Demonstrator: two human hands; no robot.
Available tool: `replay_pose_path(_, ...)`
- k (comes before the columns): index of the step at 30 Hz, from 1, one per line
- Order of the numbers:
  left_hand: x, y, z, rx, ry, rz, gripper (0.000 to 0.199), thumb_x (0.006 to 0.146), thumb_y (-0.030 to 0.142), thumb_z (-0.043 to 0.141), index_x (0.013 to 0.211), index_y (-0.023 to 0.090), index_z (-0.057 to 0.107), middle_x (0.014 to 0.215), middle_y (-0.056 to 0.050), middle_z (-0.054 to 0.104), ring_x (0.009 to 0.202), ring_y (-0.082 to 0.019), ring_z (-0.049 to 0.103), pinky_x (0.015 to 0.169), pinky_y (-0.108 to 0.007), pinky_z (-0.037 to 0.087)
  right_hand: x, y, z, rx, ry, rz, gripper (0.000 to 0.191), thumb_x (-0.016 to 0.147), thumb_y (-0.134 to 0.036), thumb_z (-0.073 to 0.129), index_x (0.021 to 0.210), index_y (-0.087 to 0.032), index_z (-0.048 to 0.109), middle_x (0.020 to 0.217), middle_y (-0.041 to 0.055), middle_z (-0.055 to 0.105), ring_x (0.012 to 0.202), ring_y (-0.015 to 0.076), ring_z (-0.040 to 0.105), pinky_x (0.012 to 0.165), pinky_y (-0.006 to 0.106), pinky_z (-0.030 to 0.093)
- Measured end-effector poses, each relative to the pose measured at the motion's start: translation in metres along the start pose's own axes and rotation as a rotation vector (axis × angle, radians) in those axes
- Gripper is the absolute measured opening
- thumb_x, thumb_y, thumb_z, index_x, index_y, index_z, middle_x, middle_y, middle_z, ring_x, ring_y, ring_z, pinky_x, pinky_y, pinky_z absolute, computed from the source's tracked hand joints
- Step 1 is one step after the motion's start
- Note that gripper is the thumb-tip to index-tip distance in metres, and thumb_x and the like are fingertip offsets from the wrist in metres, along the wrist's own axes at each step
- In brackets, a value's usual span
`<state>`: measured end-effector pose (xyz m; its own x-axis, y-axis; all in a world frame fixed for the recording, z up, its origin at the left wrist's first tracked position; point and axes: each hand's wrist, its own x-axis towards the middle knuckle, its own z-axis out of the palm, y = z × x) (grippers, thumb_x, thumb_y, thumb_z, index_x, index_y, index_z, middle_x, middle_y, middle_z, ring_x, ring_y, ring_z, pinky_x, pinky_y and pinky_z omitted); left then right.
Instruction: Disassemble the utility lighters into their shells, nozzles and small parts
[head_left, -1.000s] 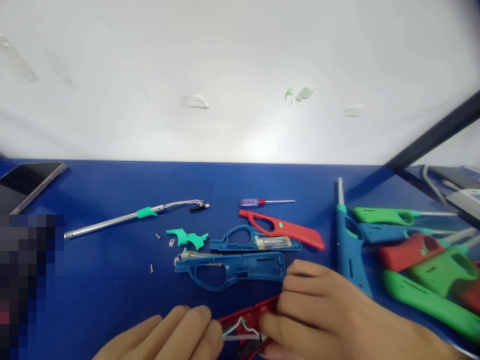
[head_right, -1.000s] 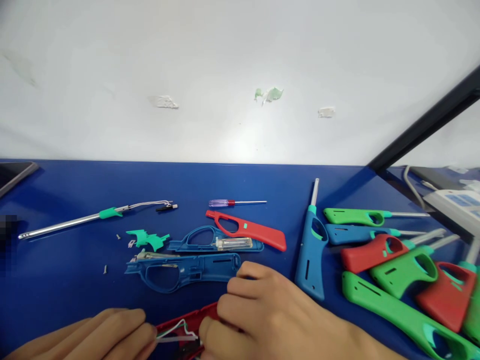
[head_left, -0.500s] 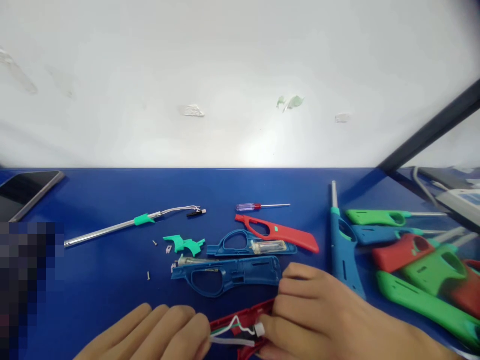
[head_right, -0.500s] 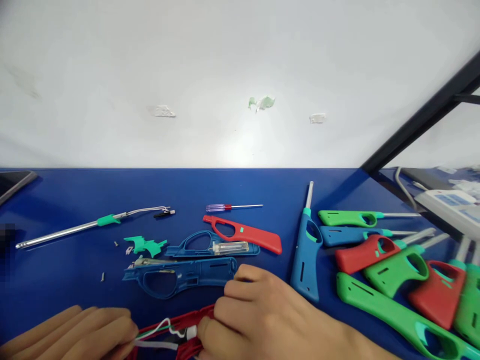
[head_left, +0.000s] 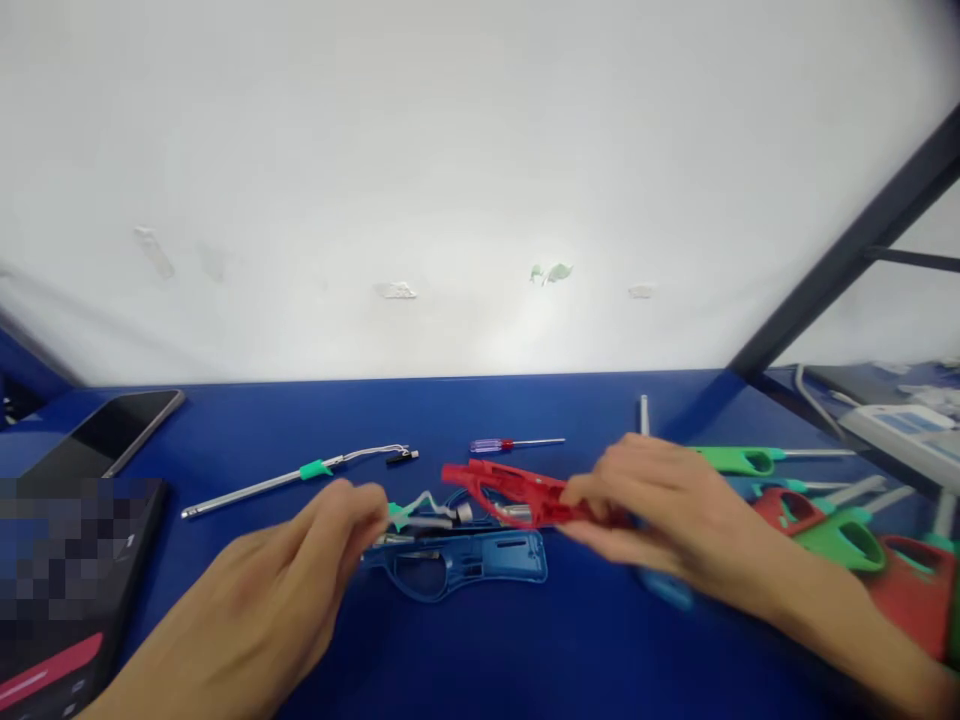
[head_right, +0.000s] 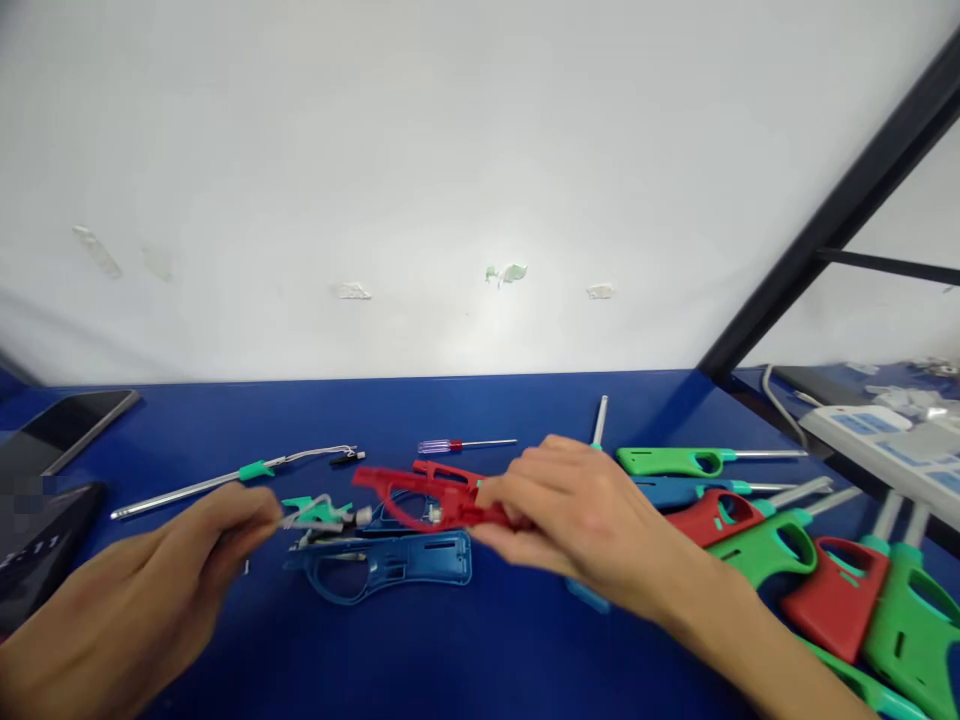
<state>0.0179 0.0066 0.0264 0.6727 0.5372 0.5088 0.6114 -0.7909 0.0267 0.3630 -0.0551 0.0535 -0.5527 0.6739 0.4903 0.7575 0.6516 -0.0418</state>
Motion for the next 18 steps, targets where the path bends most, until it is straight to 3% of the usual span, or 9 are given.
replay_pose_path(3, 0.030, -0.016, -0.007, 0.057, -0.076, -0.046, 0.019, 0.115, 0.032, 0.034, 0.113, 0.024, 0.051, 0.078, 0.007, 0.067, 0.053, -0.012, 0.066, 0.049, -0.024, 0.044, 0.007, 0.024, -0.007, -0.099, -0.067, 0.051, 0.029, 0.114, -0.040, 0.053, 0.100, -0.020, 0.069, 0.078, 0.0005, 0.070, 0.067, 0.0163, 0.063, 0.067, 0.033, 0.048)
replay_pose_path(6, 0.060, -0.037, -0.007, 0.110, -0.178, -0.080, 0.018, 0.112, 0.031, 0.048, 0.110, 0.018, 0.059, 0.083, 0.004, 0.064, 0.048, -0.006, 0.047, 0.050, -0.022, 0.043, 0.022, 0.046, -0.007, -0.187, -0.192, 0.122, 0.026, 0.111, -0.039, 0.060, 0.099, -0.018, 0.070, 0.086, 0.0025, 0.074, 0.073, 0.0181, 0.068, 0.072, 0.036, 0.056)
replay_pose_path(8, 0.080, -0.050, -0.003, 0.109, -0.257, -0.072, 0.025, 0.107, 0.040, 0.061, 0.115, 0.016, 0.064, 0.091, 0.002, 0.067, 0.061, -0.007, 0.056, 0.058, -0.023, 0.052, 0.034, 0.057, -0.003, -0.219, -0.295, 0.166, 0.021, 0.107, -0.037, 0.068, 0.108, -0.016, 0.072, 0.096, 0.0019, 0.074, 0.080, 0.0176, 0.072, 0.077, 0.037, 0.062)
replay_pose_path(10, 0.096, -0.061, 0.005, 0.094, -0.334, -0.041, 0.030, 0.106, 0.042, 0.064, 0.121, 0.017, 0.065, 0.104, -0.003, 0.070, 0.077, -0.012, 0.066, 0.071, -0.030, 0.060, 0.046, 0.065, 0.002, -0.229, -0.377, 0.211, 0.024, 0.106, -0.036, 0.069, 0.120, -0.017, 0.071, 0.114, 0.0062, 0.075, 0.094, 0.0206, 0.075, 0.084, 0.041, 0.064)
replay_pose_path(14, 0.111, -0.081, 0.030, 0.077, -0.474, 0.006, 0.033, 0.103, 0.043, 0.067, 0.124, 0.017, 0.066, 0.113, -0.006, 0.071, 0.092, -0.017, 0.071, 0.081, -0.036, 0.063, 0.054, 0.065, 0.001, -0.251, -0.448, 0.338, 0.031, 0.105, -0.038, 0.070, 0.129, -0.018, 0.069, 0.127, 0.0091, 0.073, 0.104, 0.0238, 0.074, 0.089, 0.045, 0.064)
replay_pose_path(18, 0.111, -0.092, 0.049, 0.082, -0.538, 0.025, 0.034, 0.103, 0.043, 0.067, 0.124, 0.017, 0.066, 0.115, -0.006, 0.072, 0.095, -0.018, 0.071, 0.084, -0.038, 0.063, 0.030, 0.039, -0.019, -0.349, -0.417, 0.557, 0.031, 0.106, -0.039, 0.069, 0.129, -0.018, 0.069, 0.123, 0.0085, 0.074, 0.101, 0.0232, 0.075, 0.088, 0.044, 0.064)
